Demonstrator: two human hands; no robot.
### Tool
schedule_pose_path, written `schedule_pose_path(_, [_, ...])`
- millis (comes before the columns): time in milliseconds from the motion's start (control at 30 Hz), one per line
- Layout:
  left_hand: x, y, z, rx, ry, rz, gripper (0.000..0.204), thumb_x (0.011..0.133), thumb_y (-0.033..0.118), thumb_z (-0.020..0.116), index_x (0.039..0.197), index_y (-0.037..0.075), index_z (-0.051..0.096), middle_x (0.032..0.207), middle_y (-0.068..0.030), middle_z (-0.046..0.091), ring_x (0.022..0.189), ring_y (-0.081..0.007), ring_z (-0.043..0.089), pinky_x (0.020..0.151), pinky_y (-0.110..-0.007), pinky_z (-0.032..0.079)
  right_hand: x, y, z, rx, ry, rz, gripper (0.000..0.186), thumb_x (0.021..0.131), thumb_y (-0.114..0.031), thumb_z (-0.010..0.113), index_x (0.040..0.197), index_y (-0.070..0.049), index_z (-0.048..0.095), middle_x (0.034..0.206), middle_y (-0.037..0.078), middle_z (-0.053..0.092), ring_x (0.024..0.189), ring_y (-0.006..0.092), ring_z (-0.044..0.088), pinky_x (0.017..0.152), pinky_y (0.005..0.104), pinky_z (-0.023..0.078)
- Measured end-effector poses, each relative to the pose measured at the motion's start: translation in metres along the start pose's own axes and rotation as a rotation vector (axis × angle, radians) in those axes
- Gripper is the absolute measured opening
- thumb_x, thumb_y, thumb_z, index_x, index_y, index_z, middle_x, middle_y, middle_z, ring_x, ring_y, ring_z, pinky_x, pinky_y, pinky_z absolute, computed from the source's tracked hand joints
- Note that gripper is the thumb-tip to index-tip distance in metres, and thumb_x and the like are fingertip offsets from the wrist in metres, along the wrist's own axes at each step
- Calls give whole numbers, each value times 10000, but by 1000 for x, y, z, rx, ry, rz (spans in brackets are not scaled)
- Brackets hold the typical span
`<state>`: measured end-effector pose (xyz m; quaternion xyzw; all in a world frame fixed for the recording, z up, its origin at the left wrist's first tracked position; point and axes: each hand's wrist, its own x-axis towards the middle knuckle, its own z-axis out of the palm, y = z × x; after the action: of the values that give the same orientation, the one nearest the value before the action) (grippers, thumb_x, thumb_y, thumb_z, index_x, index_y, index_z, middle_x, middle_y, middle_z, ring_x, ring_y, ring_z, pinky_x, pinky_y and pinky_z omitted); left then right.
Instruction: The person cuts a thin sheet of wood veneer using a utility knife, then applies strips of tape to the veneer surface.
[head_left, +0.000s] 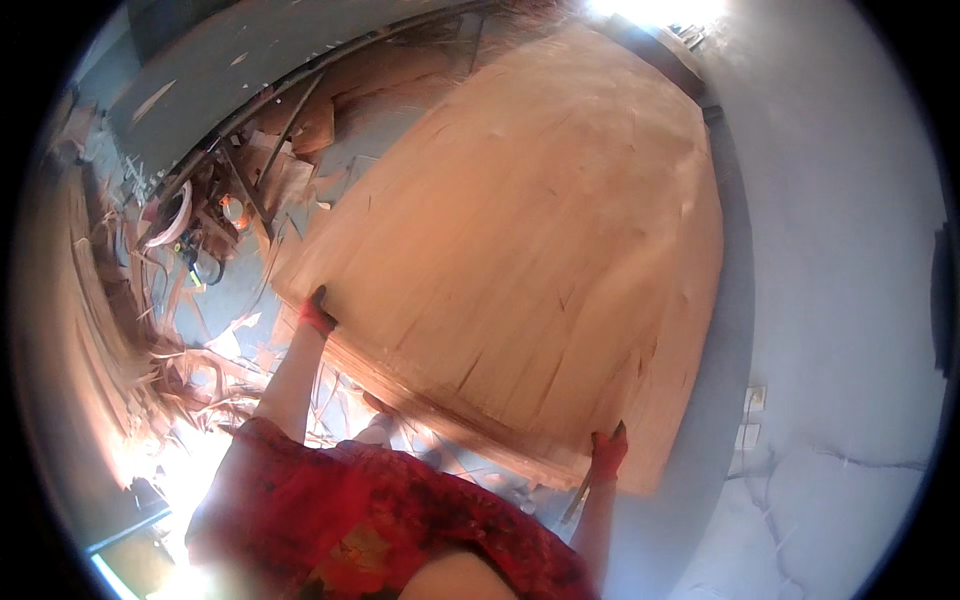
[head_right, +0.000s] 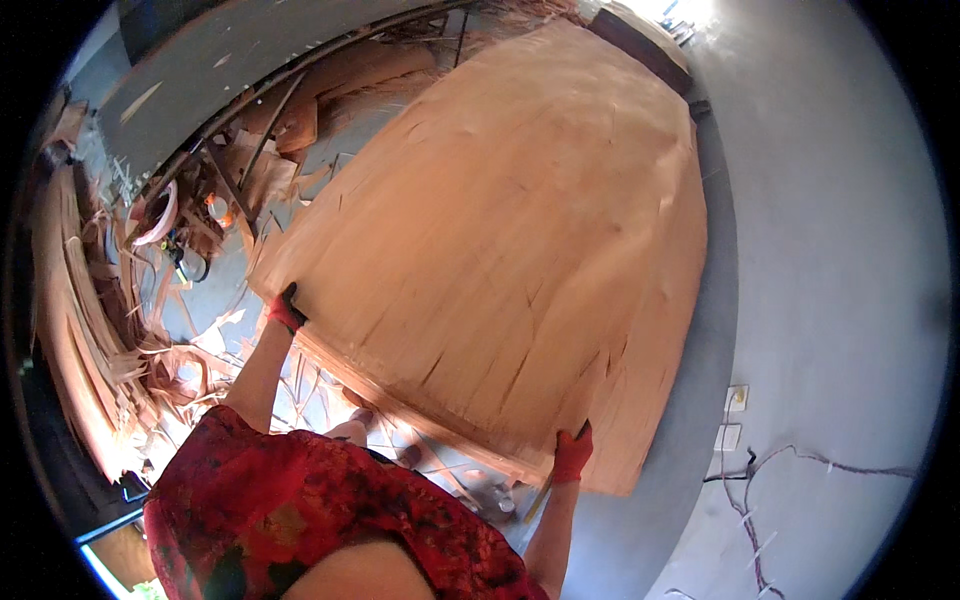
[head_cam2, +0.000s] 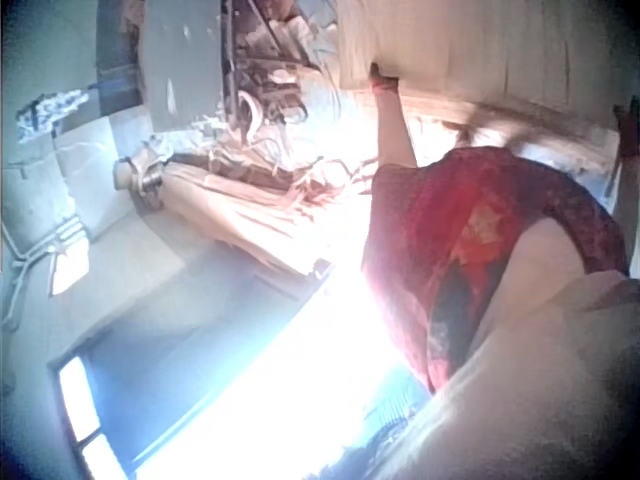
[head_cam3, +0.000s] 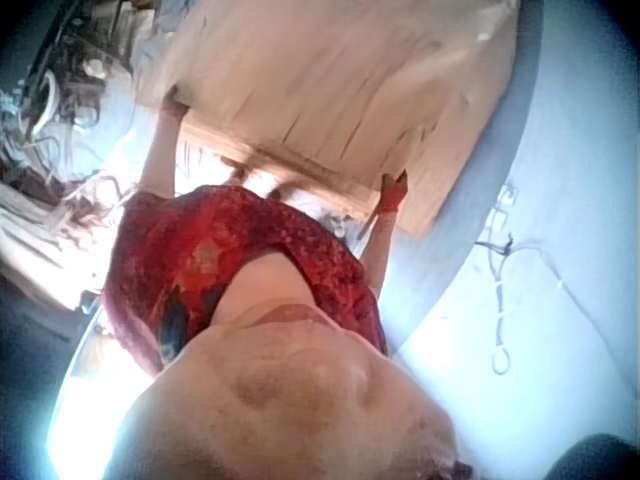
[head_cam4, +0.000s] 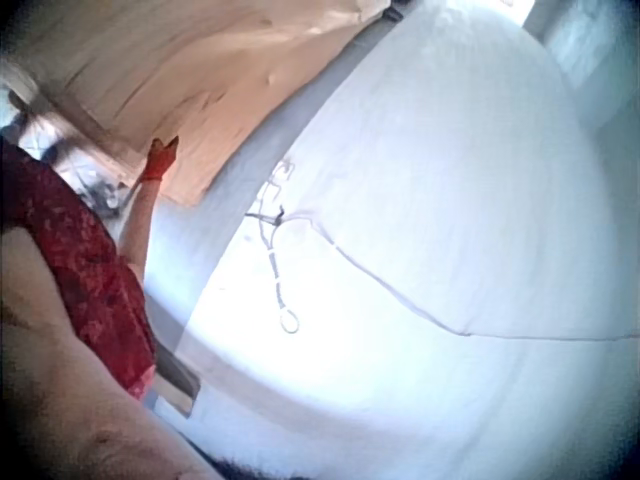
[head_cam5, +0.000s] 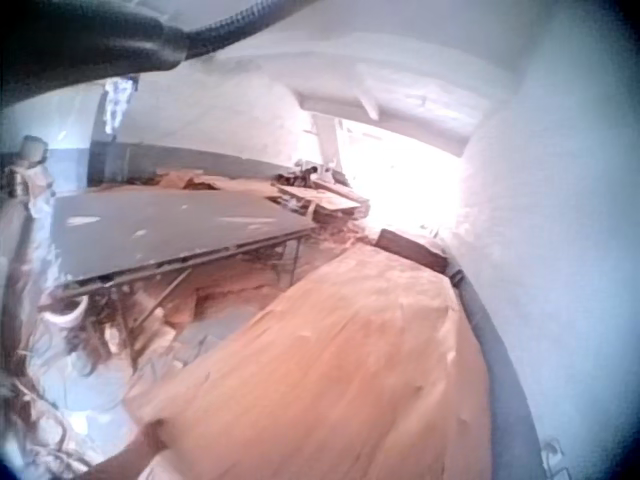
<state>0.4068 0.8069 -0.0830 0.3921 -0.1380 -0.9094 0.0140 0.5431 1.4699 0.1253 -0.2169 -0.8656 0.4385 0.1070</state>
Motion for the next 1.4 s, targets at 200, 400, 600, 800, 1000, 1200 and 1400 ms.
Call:
schedule_pose_path(200, [6, 17, -29, 91, 7, 90, 426, 962, 269, 615, 1358, 123, 560, 1332, -77, 625, 1233, -311, 575, 1043, -573, 437, -6, 1, 14, -38, -18, -102, 597, 736, -61, 643, 1321, 26, 566, 1014, 130, 727, 689, 194, 680, 567, 326, 549])
schedule_pose_path(400, [28, -5, -9, 152, -52, -5, 415, 946, 274, 645, 1333, 140, 576, 1289, -81, 640, 1197, -306, 590, 1012, -540, 462, 27, 16, 2, -106, 50, -128, 610, 730, -32, 657, 1327, 40, 555, 1118, 152, 700, 887, 190, 679, 730, 332, 565])
schedule_pose_path(600, [19, 15, -36, 186, -11, 77, 563, 900, 331, 732, 1395, 133, 550, 1348, -111, 596, 1185, -315, 567, 1030, -528, 407, 14, 15, 14, 114, -126, 147, 567, 756, 10, 639, 1312, 75, 550, 1225, 141, 657, 1030, 246, 642, 902, 357, 530])
schedule_pose_path(800, [-24, -9, 10, 92, 126, 190, 464, 892, 229, 730, 1260, 2, 560, 1117, -154, 673, 883, -360, 685, 766, -526, 580, 10, 8, 7, 69, -105, 52, 574, 766, 0, 644, 1323, 87, 538, 1265, 157, 625, 1095, 270, 606, 954, 372, 497])
schedule_pose_path(1000, [-41, -7, 26, 643, 350, 500, 430, 832, 195, 760, 1169, -32, 621, 1006, -155, 691, 745, -288, 690, 587, -430, 578, 16, 22, 1, -97, -114, 25, 625, 787, -64, 672, 1370, 83, 502, 1258, 166, 614, 1097, 275, 598, 961, 380, 488])
schedule_pose_path(1200, [-29, 13, -12, 207, 221, 355, 371, 877, 133, 715, 1178, -54, 605, 1069, -184, 682, 857, -356, 707, 680, -518, 610, -14, 20, 13, 59, -122, 106, 638, 760, -9, 674, 1368, 89, 507, 1352, 176, 584, 1163, 293, 588, 1001, 400, 484])
schedule_pose_path(1400, [-18, 24, -34, 128, 46, 255, 371, 901, 120, 701, 1227, -16, 584, 1195, -184, 650, 1039, -392, 672, 863, -578, 578, -19, 25, 28, 57, -125, 86, 648, 783, -32, 669, 1390, 96, 481, 1365, 198, 575, 1179, 316, 580, 1021, 418, 473])
